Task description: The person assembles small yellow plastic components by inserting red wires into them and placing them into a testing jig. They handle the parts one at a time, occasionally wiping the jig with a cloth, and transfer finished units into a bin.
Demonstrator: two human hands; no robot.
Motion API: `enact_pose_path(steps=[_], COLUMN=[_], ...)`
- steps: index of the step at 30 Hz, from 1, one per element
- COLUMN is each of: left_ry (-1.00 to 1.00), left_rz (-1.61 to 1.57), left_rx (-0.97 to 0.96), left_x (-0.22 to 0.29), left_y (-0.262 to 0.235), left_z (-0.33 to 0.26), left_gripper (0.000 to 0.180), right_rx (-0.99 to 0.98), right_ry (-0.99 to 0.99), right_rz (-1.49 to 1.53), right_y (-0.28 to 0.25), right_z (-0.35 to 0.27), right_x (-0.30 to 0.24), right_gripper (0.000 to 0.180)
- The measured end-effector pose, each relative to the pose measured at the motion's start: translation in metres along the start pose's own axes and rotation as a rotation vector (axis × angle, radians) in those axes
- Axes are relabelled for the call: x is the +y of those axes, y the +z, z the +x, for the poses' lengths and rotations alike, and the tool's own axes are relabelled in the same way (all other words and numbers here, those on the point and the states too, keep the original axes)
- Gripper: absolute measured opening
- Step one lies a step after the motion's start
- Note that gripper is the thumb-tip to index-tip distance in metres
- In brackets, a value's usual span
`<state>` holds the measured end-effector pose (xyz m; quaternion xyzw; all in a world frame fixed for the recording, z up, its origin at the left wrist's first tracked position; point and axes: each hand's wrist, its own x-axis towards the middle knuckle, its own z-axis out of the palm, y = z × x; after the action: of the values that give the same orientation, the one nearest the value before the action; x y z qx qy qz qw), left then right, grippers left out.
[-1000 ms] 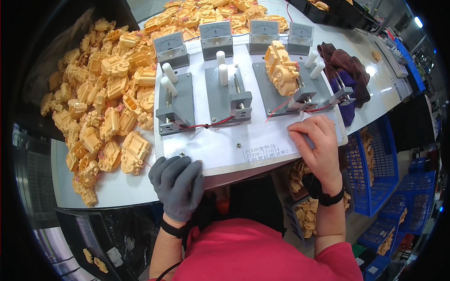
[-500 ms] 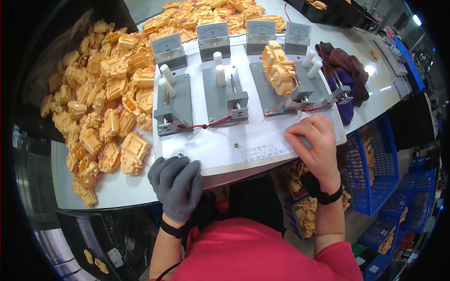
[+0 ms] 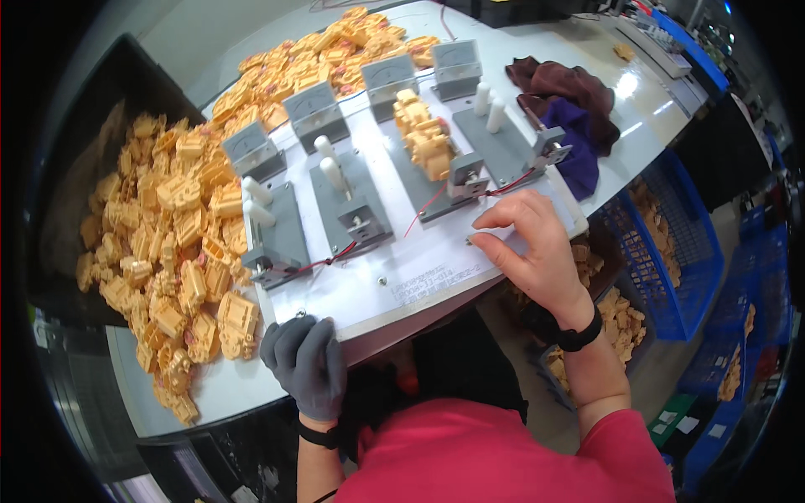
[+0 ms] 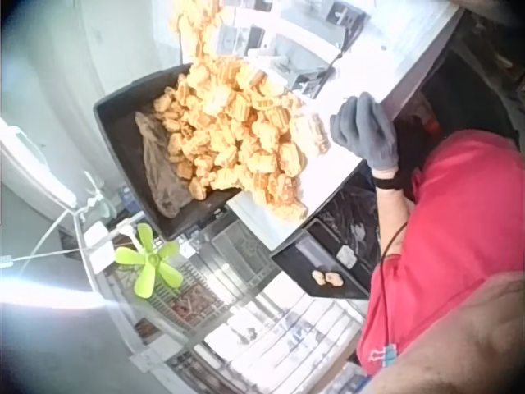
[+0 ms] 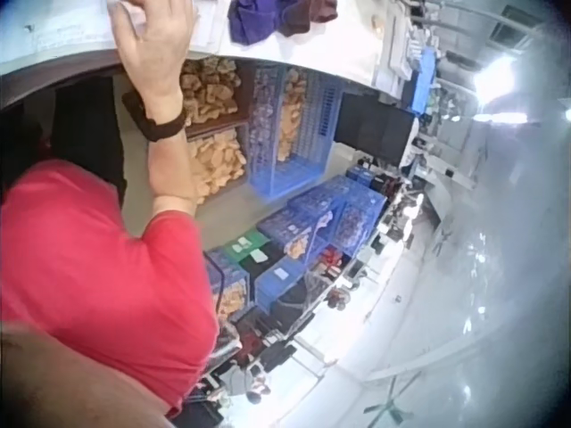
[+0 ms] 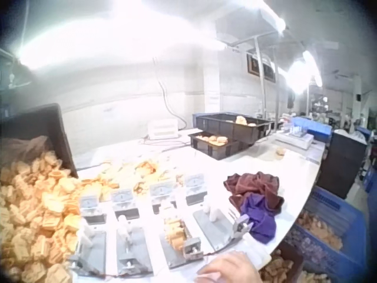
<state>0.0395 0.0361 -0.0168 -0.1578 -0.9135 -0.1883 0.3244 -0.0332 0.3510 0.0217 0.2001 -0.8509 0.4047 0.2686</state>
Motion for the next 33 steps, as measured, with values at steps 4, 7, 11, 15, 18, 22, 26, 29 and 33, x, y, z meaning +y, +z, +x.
enact_pose_path(steps=[4, 7, 11, 15, 18, 22, 26, 29, 33], left_ry=[0.001, -0.015, -0.035, 0.113, 0.124, 0.035, -0.061, -0.089, -0.074], left_rz=[-0.020, -0.014, -0.052, -0.003, -0.008, -0.018, -0.058, -0.044, 0.006], left_rx=[-0.021, 0.004, 0.003, 0.046, 0.064, 0.005, -0.130, -0.148, -0.090], left_x=[0.005, 0.001, -0.011, 0.008, 0.019, 0.021, 0.013, 0.016, 0.017], left_y=[-0.001, 0.002, 0.002, -0.002, -0.008, -0.017, -0.025, -0.020, -0.015], left_z=[0.004, -0.004, -0.015, 0.010, 0.019, 0.022, 0.028, 0.035, 0.032], left_gripper=[0.018, 0.017, 0.017, 0.016, 0.012, 0.011, 0.013, 0.013, 0.013], right_rx=[0.132, 0.169, 0.148, 0.206, 0.157, 0.094, 0.037, 0.041, 0.057], right_ry=[0.158, 0.131, 0.104, 0.135, 0.164, 0.153, 0.125, 0.070, -0.033], right_rz=[0.234, 0.241, 0.415, 0.416, 0.436, 0.443, 0.448, 0.496, 0.458], right_y=[-0.004, -0.002, 0.010, 0.010, 0.009, 0.009, 0.005, 0.007, 0.013], right_z=[0.004, 0.009, 0.021, 0.016, 0.013, 0.015, 0.016, 0.016, 0.013], right_x=[-0.002, 0.001, 0.001, 0.005, 0.004, 0.001, 0.005, 0.011, 0.014], right_gripper=[0.014, 0.016, 0.015, 0.019, 0.019, 0.024, 0.032, 0.034, 0.040])
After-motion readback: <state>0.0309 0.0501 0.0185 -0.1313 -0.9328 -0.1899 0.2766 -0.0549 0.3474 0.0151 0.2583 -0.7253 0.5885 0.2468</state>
